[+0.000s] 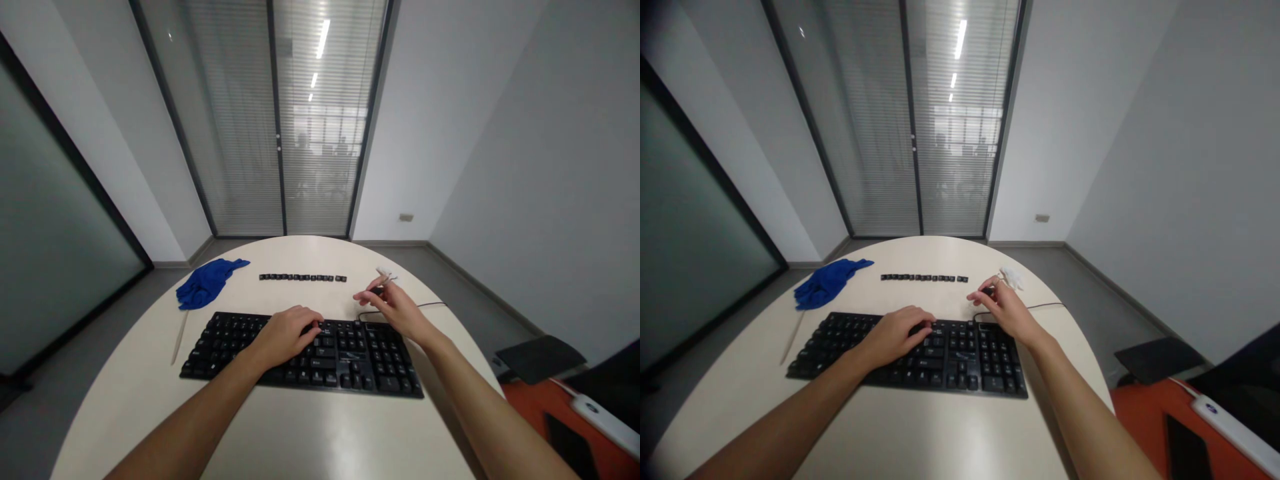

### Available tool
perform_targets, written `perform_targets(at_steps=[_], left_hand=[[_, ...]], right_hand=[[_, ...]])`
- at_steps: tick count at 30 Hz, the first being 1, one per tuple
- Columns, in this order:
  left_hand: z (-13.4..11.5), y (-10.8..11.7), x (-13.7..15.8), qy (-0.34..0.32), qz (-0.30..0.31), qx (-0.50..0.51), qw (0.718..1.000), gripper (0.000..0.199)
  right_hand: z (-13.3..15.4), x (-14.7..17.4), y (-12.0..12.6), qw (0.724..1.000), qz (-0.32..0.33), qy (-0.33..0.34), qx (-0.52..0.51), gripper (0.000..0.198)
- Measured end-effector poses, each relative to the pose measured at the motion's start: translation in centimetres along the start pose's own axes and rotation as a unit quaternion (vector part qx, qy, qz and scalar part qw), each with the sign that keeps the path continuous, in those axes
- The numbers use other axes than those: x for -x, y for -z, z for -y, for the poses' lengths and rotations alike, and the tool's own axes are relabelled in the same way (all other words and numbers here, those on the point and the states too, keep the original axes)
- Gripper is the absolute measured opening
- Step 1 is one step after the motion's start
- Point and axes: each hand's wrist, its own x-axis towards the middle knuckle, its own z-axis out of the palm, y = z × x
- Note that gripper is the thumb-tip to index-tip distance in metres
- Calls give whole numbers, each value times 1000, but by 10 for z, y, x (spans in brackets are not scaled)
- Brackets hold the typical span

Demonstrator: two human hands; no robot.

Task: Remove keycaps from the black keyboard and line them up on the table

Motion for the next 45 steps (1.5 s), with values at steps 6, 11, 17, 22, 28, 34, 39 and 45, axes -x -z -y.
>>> perform_targets(at_steps=[6, 11, 17, 22, 28, 34, 39, 45], left_hand=[[0, -1, 0, -2, -2, 0, 1000, 13], [1, -1, -1, -1, -1, 2, 1000, 13], [1, -1, -1, -2, -1, 5, 1000, 15], [0, -1, -1, -2, -2, 4, 1000, 14], [-1, 0, -1, 9, 5, -8, 1000, 14], [-1, 0, 0, 8, 5, -5, 1000, 15], [0, 0, 0, 1, 0, -4, 1000, 15], [1, -1, 0, -2, -5, -2, 1000, 15]], right_hand=[[4, 3, -1, 998, 60, -20, 7, 28], [6, 4, -5, 994, 73, -21, 84, 28], [1, 6, -7, 990, 91, -12, 109, 28], [7, 9, -8, 985, 105, -8, 137, 27], [13, 10, -4, 978, 120, 21, 171, 27], [11, 8, 0, 977, 118, -1, 175, 30], [7, 6, -1, 984, 105, -11, 140, 31], [-6, 4, -2, 992, 96, -84, -6, 31]])
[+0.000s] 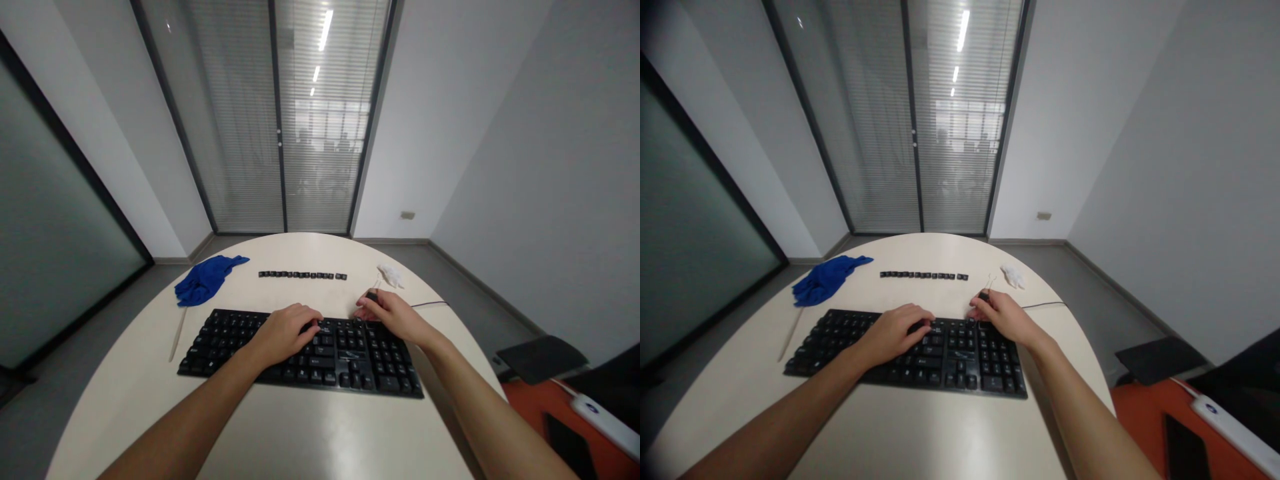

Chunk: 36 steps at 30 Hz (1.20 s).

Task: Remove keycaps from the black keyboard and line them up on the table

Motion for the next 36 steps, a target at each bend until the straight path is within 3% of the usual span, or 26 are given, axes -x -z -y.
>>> perform_targets(at_steps=[6, 14, 18, 27, 32, 36], left_hand=[[-1, 1, 0, -1, 0, -2, 1000, 15], [-1, 4, 2, -24, -16, -5, 1000, 20], [0, 4, 2, -37, -13, 1, 999, 19], [-1, 4, 1, -48, -5, -1, 999, 17], [-1, 4, 1, -57, 3, 2, 998, 15], [0, 3, 1, -56, 6, -2, 998, 16]], right_hand=[[0, -5, -12, 997, -43, -12, -64, 37], [28, -3, -69, 987, -100, 5, -123, 37], [27, -1, -82, 989, -107, 18, -103, 38], [22, -4, -80, 988, -83, -18, -130, 45], [27, 0, -71, 998, -31, 17, -44, 37], [34, 4, -64, 995, -43, 59, 62, 31]])
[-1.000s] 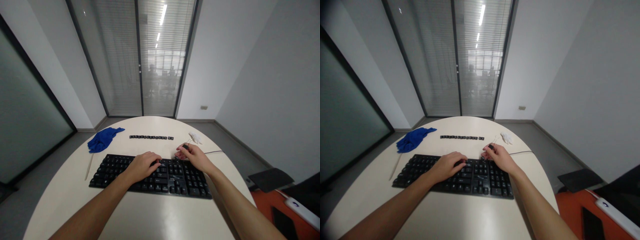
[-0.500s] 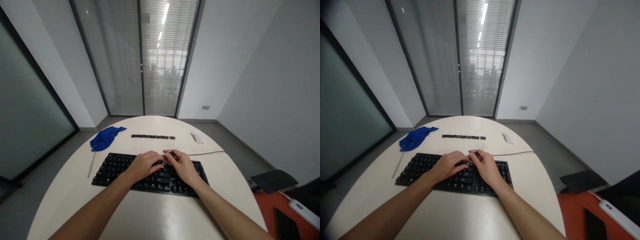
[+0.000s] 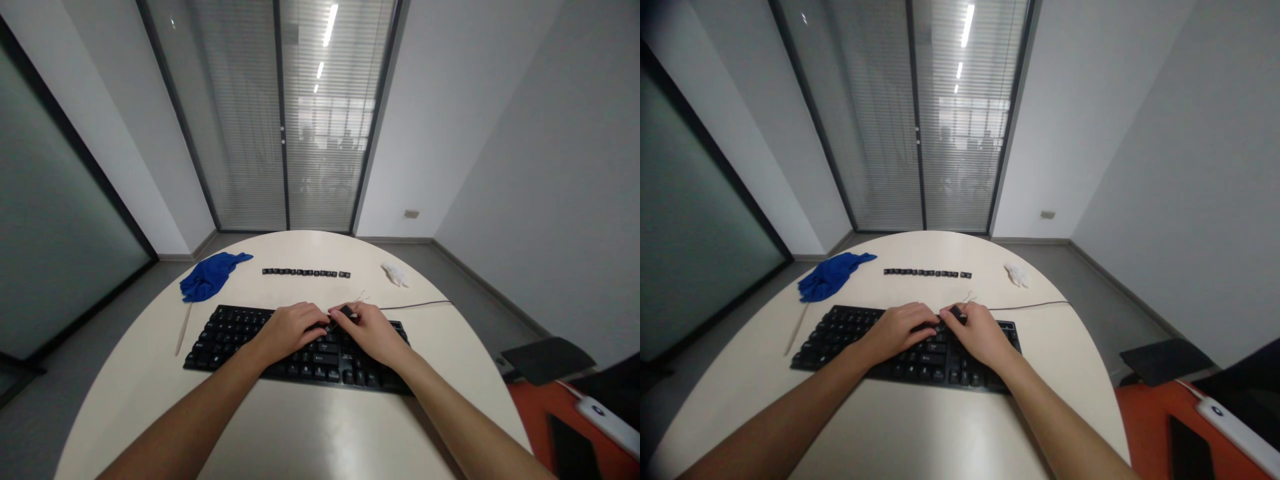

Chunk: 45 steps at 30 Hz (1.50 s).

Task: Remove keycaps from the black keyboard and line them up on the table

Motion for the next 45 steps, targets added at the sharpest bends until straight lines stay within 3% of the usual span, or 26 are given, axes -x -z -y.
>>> perform_targets(at_steps=[20, 30, 37, 42, 45], left_hand=[[3, -1, 1, -19, -2, -3, 1000, 24], [1, 2, 1, -51, -6, -7, 999, 22], [1, 0, 0, 10, -30, 14, 999, 18], [2, -1, 1, 61, -56, 15, 996, 16], [3, -2, 2, 74, -69, 22, 995, 17]], right_hand=[[0, -3, -3, 994, 4, -56, -93, 34], [-4, -3, -8, 992, -6, -35, -123, 35], [-2, -2, 9, 994, -102, 32, 14, 28], [-1, 1, 12, 988, -59, 112, 93, 26], [0, 2, 7, 986, -19, 123, 109, 24]])
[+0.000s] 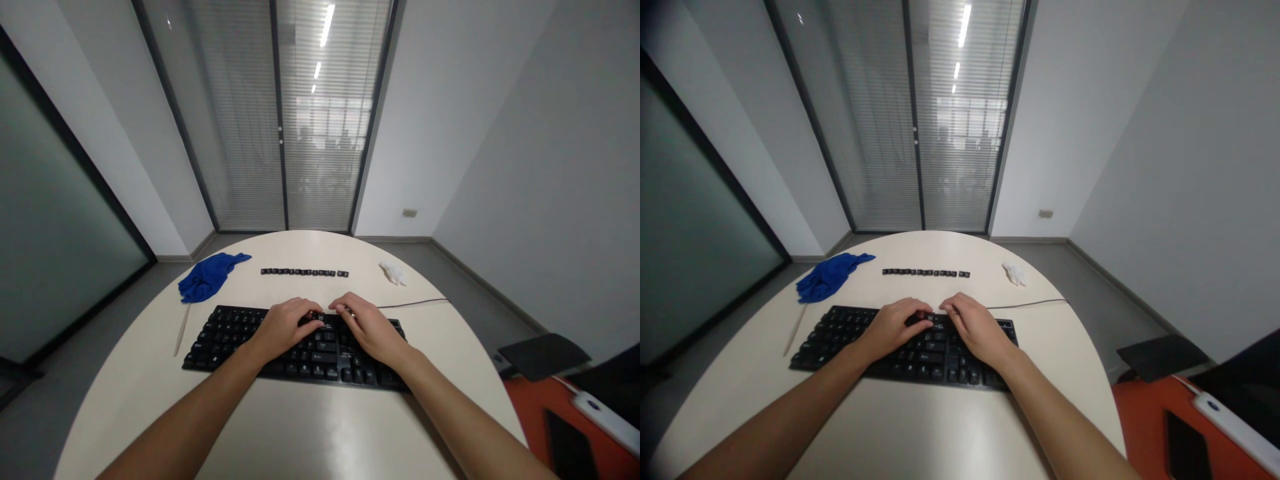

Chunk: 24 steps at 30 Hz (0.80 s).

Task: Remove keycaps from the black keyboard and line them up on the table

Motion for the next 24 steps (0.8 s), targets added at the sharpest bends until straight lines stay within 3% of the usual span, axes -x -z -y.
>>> perform_targets(at_steps=[9, 16, 20, 24], left_hand=[[2, -1, 2, -24, -6, 3, 1000, 19], [-1, 0, 0, -11, 13, 0, 1000, 20], [-3, 0, -1, -1, 26, -17, 1000, 15], [-3, 0, 0, -5, 43, -19, 999, 12]], right_hand=[[11, -2, -6, 998, 34, -57, -8, 21], [9, -1, -6, 996, 18, -86, -18, 25], [-13, -6, 8, 991, -29, -131, 28, 30], [-54, -14, 28, 973, -62, -198, 99, 36]])
